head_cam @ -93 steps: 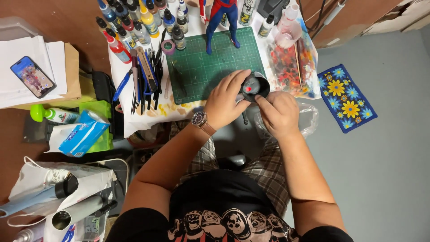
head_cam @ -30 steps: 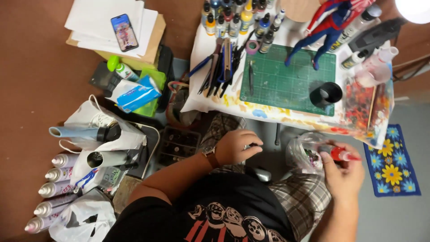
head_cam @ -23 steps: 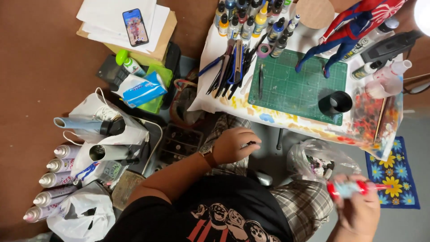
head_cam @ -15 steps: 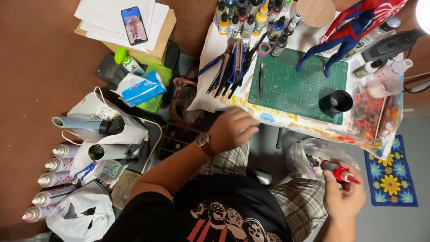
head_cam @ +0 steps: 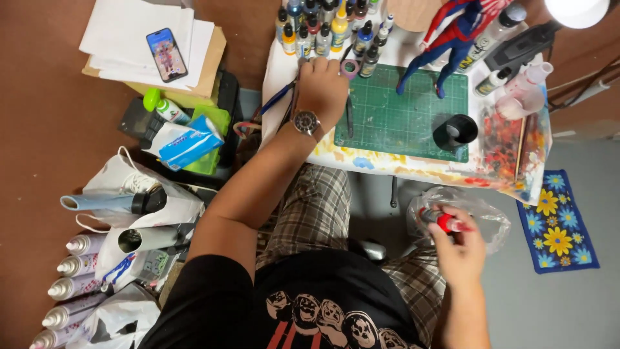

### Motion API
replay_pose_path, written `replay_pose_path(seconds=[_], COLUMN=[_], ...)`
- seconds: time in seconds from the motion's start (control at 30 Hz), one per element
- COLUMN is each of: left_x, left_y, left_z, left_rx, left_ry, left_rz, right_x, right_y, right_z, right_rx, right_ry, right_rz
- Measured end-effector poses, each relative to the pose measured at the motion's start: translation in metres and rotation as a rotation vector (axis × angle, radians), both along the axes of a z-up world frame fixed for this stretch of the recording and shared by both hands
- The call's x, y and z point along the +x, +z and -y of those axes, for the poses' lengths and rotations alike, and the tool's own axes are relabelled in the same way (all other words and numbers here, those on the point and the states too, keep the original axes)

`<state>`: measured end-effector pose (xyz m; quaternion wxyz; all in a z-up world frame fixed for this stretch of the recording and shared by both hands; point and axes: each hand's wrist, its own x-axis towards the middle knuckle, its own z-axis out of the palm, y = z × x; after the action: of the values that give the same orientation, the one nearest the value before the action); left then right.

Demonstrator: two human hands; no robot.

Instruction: Painting fine details on a Spider-Man action figure using a small paintbrush and red paint at a workstation.

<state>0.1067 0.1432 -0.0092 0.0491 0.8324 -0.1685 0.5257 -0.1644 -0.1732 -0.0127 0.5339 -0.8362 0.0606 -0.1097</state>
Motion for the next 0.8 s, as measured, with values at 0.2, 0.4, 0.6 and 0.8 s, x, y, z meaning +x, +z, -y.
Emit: replay_pose_path(seconds=[0.2, 0.4, 0.6, 0.8], left_x=[0.020, 0.023, 0.022, -0.026], left_y=[-0.006, -0.010, -0.006, -0.029], left_z=[0.003, 0.002, 0.003, 0.040], left_rx=[0.300, 0.267, 0.200, -0.069], left_ry=[0.262, 0.249, 0.241, -0.131], left_rz=[-0.588, -0.734, -0.811, -0.250], right_x=[-0.012, -0.009, -0.009, 0.005], right_y=[-0.009, -0.028, -0.017, -0.045], right_z=[0.023, 0.045, 0.018, 0.038], right_rx=[0.523, 0.977, 0.534, 0.176], right_ry=[0.013, 0.406, 0.013, 0.222], right_rz=[-0.057, 0.083, 0.018, 0.192])
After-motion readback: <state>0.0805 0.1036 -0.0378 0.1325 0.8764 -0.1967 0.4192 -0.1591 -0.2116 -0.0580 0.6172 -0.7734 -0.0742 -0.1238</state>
